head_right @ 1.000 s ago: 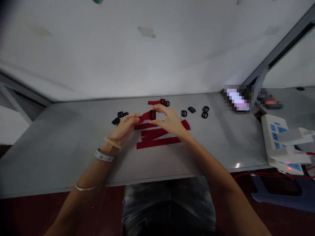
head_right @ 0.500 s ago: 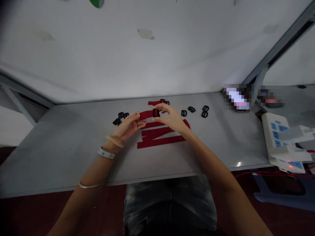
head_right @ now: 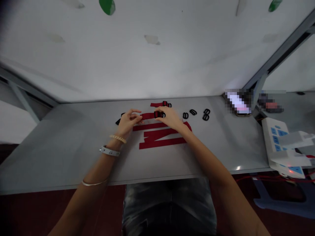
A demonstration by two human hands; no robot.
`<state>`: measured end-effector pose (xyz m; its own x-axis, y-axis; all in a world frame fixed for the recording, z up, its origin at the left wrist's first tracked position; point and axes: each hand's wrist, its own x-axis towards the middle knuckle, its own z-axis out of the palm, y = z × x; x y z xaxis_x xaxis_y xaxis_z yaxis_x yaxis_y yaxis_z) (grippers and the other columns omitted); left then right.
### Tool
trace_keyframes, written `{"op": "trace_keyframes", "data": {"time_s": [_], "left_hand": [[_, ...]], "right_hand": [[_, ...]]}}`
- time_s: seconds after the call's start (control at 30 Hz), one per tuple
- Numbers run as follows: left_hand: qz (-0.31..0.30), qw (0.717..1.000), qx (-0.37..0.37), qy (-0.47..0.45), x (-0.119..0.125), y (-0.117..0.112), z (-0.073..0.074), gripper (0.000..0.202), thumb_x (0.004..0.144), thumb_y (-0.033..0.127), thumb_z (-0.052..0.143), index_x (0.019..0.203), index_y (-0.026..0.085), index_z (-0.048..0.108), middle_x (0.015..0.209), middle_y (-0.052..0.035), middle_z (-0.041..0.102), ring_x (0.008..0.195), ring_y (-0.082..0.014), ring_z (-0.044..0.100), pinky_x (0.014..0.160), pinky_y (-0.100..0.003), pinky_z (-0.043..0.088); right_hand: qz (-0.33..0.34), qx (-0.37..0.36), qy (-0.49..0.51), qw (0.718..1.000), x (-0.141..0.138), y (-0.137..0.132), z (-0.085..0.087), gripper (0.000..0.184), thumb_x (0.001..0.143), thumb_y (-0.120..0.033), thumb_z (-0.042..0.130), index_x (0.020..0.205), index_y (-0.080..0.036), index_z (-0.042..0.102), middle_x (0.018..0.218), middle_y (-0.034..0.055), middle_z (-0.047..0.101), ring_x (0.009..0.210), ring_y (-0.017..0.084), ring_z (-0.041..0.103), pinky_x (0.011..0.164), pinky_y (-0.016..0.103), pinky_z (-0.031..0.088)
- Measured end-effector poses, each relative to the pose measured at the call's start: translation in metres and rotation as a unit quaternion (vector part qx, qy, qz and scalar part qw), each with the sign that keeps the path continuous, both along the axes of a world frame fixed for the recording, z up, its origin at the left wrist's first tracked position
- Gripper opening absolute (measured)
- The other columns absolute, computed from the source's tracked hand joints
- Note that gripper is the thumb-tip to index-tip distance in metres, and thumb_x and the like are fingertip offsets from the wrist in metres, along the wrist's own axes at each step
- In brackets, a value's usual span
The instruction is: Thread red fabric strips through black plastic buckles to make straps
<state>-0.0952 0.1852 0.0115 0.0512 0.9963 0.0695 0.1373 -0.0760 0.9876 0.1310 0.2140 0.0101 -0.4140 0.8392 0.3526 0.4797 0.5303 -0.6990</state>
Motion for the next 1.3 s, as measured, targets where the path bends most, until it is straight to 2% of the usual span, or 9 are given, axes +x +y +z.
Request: {"op": "trace_keyframes", "data": {"time_s": [0.23,0.4,0.53,0.67,0.83,0.9,1.0,1.13,1.3], "left_hand": [[0.080,0.976,0.078,0.187,-0.013,0.006,-0.001,0.027,0.077,0.013,0.062,0.103,0.019,0.061,0.085,-0.0024,0.069,0.067,-0.0129,0.062,0.068,-0.028,0.048],[0.101,0.938,0.099,0.318,-0.041,0.010,0.011,0.022,0.076,0.010,0.061,0.095,0.018,0.067,0.088,-0.0038,0.070,0.075,-0.0167,0.060,0.075,-0.031,0.047],[0.119,0.899,0.077,0.415,-0.070,0.011,0.016,0.016,0.074,0.014,0.067,0.088,0.020,0.071,0.086,-0.0044,0.070,0.076,-0.0203,0.059,0.078,-0.035,0.045],[0.106,0.892,0.039,0.438,-0.085,0.011,0.014,0.017,0.073,0.024,0.074,0.090,0.022,0.073,0.079,-0.0042,0.068,0.075,-0.0226,0.061,0.074,-0.036,0.044],[0.081,0.869,0.084,0.482,-0.070,0.008,0.008,0.025,0.075,0.023,0.073,0.100,0.023,0.074,0.097,-0.0086,0.070,0.094,-0.0291,0.060,0.081,-0.040,0.044],[0.093,0.848,0.099,0.513,-0.060,0.007,0.007,0.028,0.078,0.021,0.070,0.106,0.023,0.073,0.111,-0.0113,0.068,0.110,-0.0350,0.054,0.086,-0.046,0.043],[0.097,0.839,0.075,0.531,-0.052,0.005,0.006,0.025,0.081,0.020,0.068,0.105,0.023,0.073,0.116,-0.0132,0.067,0.116,-0.0390,0.049,0.089,-0.052,0.039],[0.097,0.836,0.068,0.536,-0.051,0.006,0.004,0.019,0.082,0.023,0.068,0.100,0.021,0.073,0.111,-0.0147,0.067,0.116,-0.0392,0.049,0.091,-0.054,0.036],[0.091,0.839,0.080,0.530,-0.037,0.006,0.003,0.023,0.084,0.027,0.066,0.104,0.017,0.069,0.115,-0.0160,0.067,0.117,-0.0387,0.050,0.093,-0.054,0.034]], "right_hand": [[-0.064,0.021,-0.094,0.993,-0.009,0.036,-0.021,0.027,0.074,-0.017,0.075,0.100,-0.019,0.070,0.102,0.0089,0.066,0.104,0.028,0.059,0.094,0.047,0.046],[-0.104,0.070,-0.144,0.982,-0.003,0.022,-0.015,0.049,0.079,-0.022,0.074,0.125,-0.019,0.059,0.119,0.0130,0.058,0.115,0.031,0.054,0.099,0.048,0.044],[-0.012,0.089,-0.188,0.978,0.000,-0.005,-0.008,0.028,0.086,-0.025,0.068,0.113,-0.019,0.064,0.109,0.0107,0.061,0.109,0.030,0.055,0.098,0.047,0.044],[0.047,0.038,-0.199,0.978,0.001,-0.019,-0.007,0.012,0.087,-0.024,0.066,0.097,-0.018,0.067,0.100,0.0104,0.061,0.103,0.027,0.055,0.092,0.042,0.046],[0.035,-0.034,-0.126,0.991,0.003,-0.019,-0.009,0.007,0.082,-0.017,0.066,0.080,-0.020,0.060,0.091,0.0061,0.060,0.091,0.023,0.055,0.082,0.038,0.046],[0.032,-0.066,-0.096,0.993,0.004,-0.020,-0.010,0.008,0.082,-0.016,0.064,0.080,-0.020,0.058,0.086,0.0039,0.060,0.081,0.020,0.055,0.075,0.035,0.046],[0.043,-0.092,-0.071,0.992,0.006,-0.022,-0.012,0.008,0.083,-0.014,0.058,0.087,-0.021,0.059,0.084,0.0025,0.063,0.075,0.018,0.056,0.071,0.033,0.045],[0.064,-0.043,-0.082,0.994,0.009,-0.022,-0.015,0.023,0.084,-0.009,0.050,0.099,-0.022,0.063,0.095,0.0056,0.067,0.091,0.021,0.058,0.083,0.037,0.045],[0.001,-0.014,-0.118,0.993,0.014,-0.017,-0.014,0.008,0.081,-0.016,0.054,0.079,-0.020,0.060,0.081,0.0056,0.063,0.080,0.022,0.055,0.077,0.037,0.043]]}}
